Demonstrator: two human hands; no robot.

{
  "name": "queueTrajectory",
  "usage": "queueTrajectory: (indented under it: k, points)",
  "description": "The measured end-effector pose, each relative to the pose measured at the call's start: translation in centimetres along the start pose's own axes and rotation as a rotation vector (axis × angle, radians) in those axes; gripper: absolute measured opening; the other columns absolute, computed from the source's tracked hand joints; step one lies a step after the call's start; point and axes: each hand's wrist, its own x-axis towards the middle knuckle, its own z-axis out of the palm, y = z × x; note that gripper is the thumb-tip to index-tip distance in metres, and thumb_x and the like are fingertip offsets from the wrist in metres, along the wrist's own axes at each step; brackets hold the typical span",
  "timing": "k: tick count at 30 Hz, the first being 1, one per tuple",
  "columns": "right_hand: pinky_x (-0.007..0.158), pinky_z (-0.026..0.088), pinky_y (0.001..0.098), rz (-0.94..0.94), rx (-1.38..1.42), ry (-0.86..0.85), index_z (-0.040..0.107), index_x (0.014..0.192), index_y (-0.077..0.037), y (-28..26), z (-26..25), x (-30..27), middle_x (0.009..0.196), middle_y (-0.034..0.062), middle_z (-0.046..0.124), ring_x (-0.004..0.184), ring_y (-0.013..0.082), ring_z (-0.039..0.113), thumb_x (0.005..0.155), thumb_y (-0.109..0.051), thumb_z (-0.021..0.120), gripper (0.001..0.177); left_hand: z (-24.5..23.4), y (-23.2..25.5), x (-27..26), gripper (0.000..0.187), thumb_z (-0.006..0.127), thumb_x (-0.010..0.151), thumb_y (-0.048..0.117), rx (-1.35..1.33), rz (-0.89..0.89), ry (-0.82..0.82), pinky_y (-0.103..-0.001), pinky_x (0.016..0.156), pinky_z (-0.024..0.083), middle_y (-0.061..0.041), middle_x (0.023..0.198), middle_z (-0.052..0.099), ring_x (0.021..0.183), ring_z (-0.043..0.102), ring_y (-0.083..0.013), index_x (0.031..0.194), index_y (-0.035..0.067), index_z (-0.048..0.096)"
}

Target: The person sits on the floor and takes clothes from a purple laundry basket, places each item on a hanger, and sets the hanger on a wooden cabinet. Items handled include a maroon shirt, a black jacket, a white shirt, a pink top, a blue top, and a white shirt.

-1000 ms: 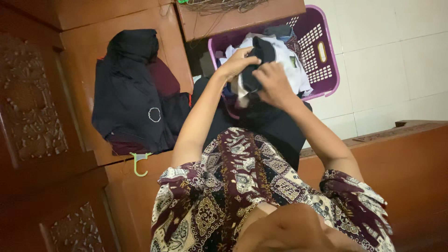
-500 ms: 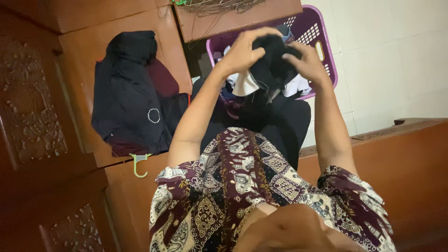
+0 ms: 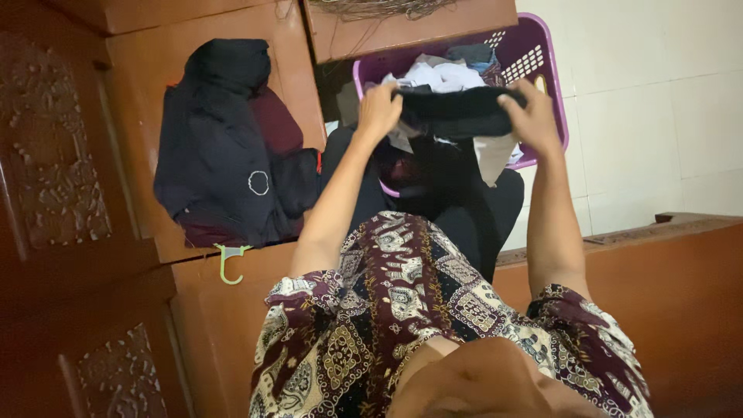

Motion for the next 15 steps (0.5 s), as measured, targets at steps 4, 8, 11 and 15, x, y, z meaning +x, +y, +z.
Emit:
queueTrajectory:
  k: [4,8,11,15]
  points:
    - [0.082,0.051,0.0379,0.07,-0.008,-0.111,0.066,0.109,0.002,3.2,3.8,1.7,0.094,0.0164,0.069,0.089,0.024,0.066,0.1,-0.02,0.07,0.024,5.3,-5.2,-1.9,0.023,0.056,0.09,0.017,-0.423,-0.535,-0.158,-0.042,0.067,0.052,-0.01,0.073,0.065,0.065,0.067,-0.0279,0.105,0.009,0.072]
    - [0.077,0.051,0.038,0.211,0.003,-0.367,0.067,0.112,0.0,6.4,6.9,4.8,0.094,0.0143,0.069,0.085,0.0237,0.065,0.099,-0.032,0.068,0.035,9.0,-9.7,-2.7,0.031,0.052,0.079,0.006,-0.847,-0.676,-0.049,-0.035,0.065,0.048,-0.005,0.082,0.066,0.074,0.059,-0.0185,0.103,0.008,0.072]
    - [0.078,0.051,0.036,0.133,0.025,-0.495,0.069,0.11,0.002,8.4,9.4,8.1,0.097,0.0141,0.071,0.088,0.0217,0.065,0.102,-0.037,0.066,0.04,9.8,-12.0,-3.0,0.035,0.051,0.075,0.0,-0.895,-0.768,-0.025,-0.034,0.066,0.046,-0.008,0.084,0.062,0.076,0.056,-0.0188,0.104,0.006,0.07]
    - [0.073,0.053,0.0328,0.229,0.139,-0.474,0.07,0.108,0.0,10.5,13.3,12.9,0.095,0.0102,0.072,0.085,0.0178,0.068,0.104,-0.038,0.058,0.04,9.6,-12.8,-4.3,0.038,0.057,0.073,0.002,-0.7,-0.761,0.028,-0.031,0.072,0.049,-0.008,0.086,0.067,0.079,0.06,-0.0184,0.108,0.008,0.07]
